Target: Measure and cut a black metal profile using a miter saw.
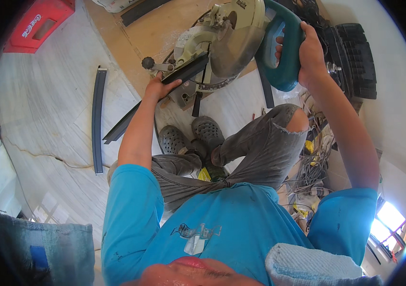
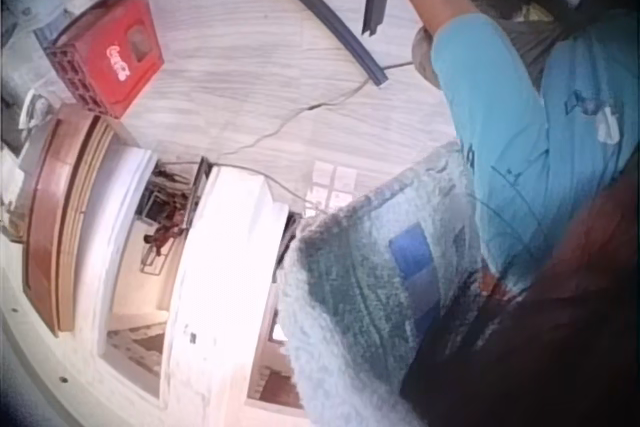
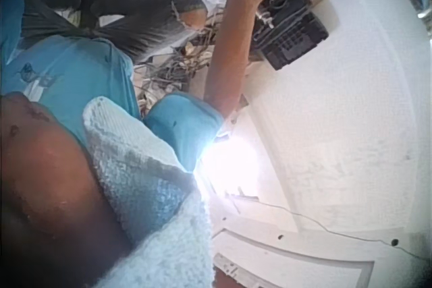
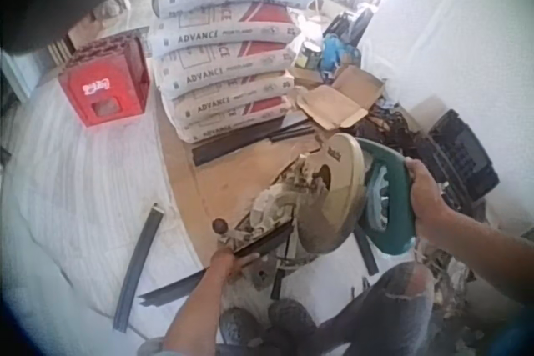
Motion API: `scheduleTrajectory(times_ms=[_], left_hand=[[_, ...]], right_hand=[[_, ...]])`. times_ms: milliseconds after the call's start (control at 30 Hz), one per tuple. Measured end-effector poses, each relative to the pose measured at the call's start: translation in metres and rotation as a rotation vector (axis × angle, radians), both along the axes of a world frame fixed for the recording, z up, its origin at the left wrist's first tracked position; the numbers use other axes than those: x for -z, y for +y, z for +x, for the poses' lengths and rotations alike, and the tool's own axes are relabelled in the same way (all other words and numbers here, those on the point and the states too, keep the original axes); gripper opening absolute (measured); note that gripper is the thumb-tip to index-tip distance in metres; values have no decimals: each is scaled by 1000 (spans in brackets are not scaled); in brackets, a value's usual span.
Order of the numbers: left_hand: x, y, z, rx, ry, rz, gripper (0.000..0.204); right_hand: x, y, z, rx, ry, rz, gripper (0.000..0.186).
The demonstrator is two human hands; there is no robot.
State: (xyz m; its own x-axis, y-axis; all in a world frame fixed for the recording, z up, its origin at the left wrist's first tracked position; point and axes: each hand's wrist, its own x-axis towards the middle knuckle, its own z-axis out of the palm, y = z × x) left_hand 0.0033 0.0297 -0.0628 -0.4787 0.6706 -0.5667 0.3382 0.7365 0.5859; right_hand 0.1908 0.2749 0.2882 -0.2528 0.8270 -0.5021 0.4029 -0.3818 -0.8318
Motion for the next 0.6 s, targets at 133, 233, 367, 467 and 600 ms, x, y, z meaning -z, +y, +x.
scheduleTrajectory(times_ms=[133,233,367,467,600], left_hand=[[0,-1,9,-54,13,82,108],[-2,-2,9,-60,23,85,106],[-1,-2,8,-57,37,83,101],[0,-1,7,-48,52,82,101],[0,1,6,-47,59,36,102]], right_hand=[[4,2,5,-14,5,29,50],[9,-13,5,35,61,-3,43],[37,-31,21,-34,-113,95,31],[61,-49,31,-45,3,149,33],[83,-65,41,-34,52,180,37]])
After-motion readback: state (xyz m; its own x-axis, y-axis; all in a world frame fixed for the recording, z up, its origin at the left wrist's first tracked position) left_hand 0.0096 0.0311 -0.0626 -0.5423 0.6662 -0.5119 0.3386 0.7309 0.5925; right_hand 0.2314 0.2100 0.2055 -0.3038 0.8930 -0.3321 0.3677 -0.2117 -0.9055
